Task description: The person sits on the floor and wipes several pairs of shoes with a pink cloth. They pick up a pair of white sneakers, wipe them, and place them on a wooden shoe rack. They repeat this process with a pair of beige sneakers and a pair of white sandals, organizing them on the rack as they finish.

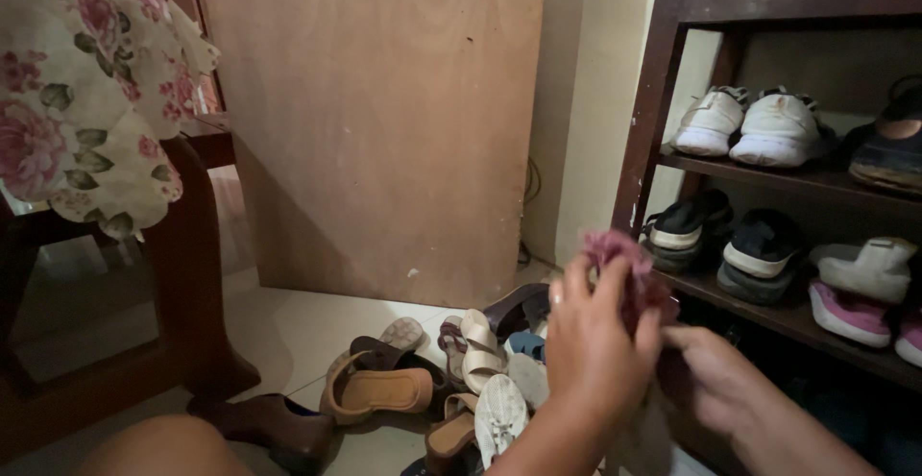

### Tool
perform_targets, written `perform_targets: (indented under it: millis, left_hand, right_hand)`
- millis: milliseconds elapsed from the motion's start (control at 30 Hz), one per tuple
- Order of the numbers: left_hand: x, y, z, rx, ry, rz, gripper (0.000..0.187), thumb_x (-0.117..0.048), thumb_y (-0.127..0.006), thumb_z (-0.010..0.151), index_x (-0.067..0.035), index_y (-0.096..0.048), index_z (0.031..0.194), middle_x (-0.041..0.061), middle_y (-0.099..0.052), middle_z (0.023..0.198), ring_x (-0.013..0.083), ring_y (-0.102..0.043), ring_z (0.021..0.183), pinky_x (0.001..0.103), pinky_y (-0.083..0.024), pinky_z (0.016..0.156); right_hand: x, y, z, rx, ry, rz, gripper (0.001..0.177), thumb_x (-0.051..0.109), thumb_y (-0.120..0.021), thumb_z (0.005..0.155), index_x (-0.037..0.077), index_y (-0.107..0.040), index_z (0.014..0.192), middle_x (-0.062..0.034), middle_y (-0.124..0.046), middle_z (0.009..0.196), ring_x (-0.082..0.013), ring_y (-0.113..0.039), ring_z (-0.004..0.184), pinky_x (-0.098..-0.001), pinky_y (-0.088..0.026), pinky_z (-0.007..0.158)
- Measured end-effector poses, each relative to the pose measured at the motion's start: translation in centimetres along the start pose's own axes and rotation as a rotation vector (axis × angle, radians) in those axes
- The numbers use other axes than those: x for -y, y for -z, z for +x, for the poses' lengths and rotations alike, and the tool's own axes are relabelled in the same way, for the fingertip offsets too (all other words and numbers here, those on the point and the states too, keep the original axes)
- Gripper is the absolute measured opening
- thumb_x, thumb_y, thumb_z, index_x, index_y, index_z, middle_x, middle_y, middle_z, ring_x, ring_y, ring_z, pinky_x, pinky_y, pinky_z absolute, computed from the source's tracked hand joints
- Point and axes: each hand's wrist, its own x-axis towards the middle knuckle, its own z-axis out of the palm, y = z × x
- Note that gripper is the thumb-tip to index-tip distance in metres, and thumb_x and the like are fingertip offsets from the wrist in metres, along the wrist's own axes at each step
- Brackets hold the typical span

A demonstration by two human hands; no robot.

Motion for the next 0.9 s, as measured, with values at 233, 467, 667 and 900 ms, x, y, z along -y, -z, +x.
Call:
perform_targets:
  millis: [233,467,667,900]
  left_hand:
    - [3.5,-1.2,-2.0,0.024,-0.133,0.086,0.041,-0.017,-0.077,0.082,-0.015,-0.069,0.122,0.016,-0.061,0.13,0.0439,-0.052,0.12,0.05,-0.048,0.095]
    - [4.0,-1.1,-2.7,0.002,-0.073,0.04,0.029,-0.015,-0.074,0.086,-0.012,-0.066,0.114,0.015,-0.06,0.12,0.0409,-0.055,0.112,0.048,-0.052,0.086]
    - [4.4,-1.1,-3.8,0.056,-0.071,0.022,0.03,-0.013,-0.071,0.087,-0.009,-0.062,0.115,0.017,-0.057,0.116,0.0429,-0.054,0.109,0.051,-0.05,0.085]
    - [4.4,-0.8,-4.3,0.069,-0.064,-0.016,0.033,-0.011,-0.071,0.086,-0.009,-0.058,0.117,0.017,-0.056,0.117,0.0435,-0.054,0.111,0.052,-0.049,0.089]
  right_hand:
    - [-0.9,-2.0,-0.5,-0.006,0.069,0.056,0.036,0.01,-0.044,0.096,0.004,-0.06,0.128,-0.0153,-0.068,0.121,-0.0291,-0.065,0.109,-0.0466,-0.05,0.099]
    - [-1.6,-0.1,1.5,0.01,0.089,0.14,0.028,0.007,-0.048,0.094,0.008,-0.062,0.119,-0.0091,-0.069,0.11,-0.0228,-0.065,0.097,-0.0429,-0.051,0.091]
    - [-2.3,1.0,2.8,-0.026,0.114,0.158,0.028,-0.001,-0.051,0.086,0.006,-0.064,0.111,-0.0078,-0.069,0.102,-0.0212,-0.064,0.092,-0.0401,-0.051,0.089]
    - [-2.1,0.7,2.3,-0.027,0.091,0.247,0.033,-0.002,-0.047,0.084,-0.002,-0.063,0.112,-0.0137,-0.069,0.108,-0.0263,-0.066,0.099,-0.0406,-0.051,0.097]
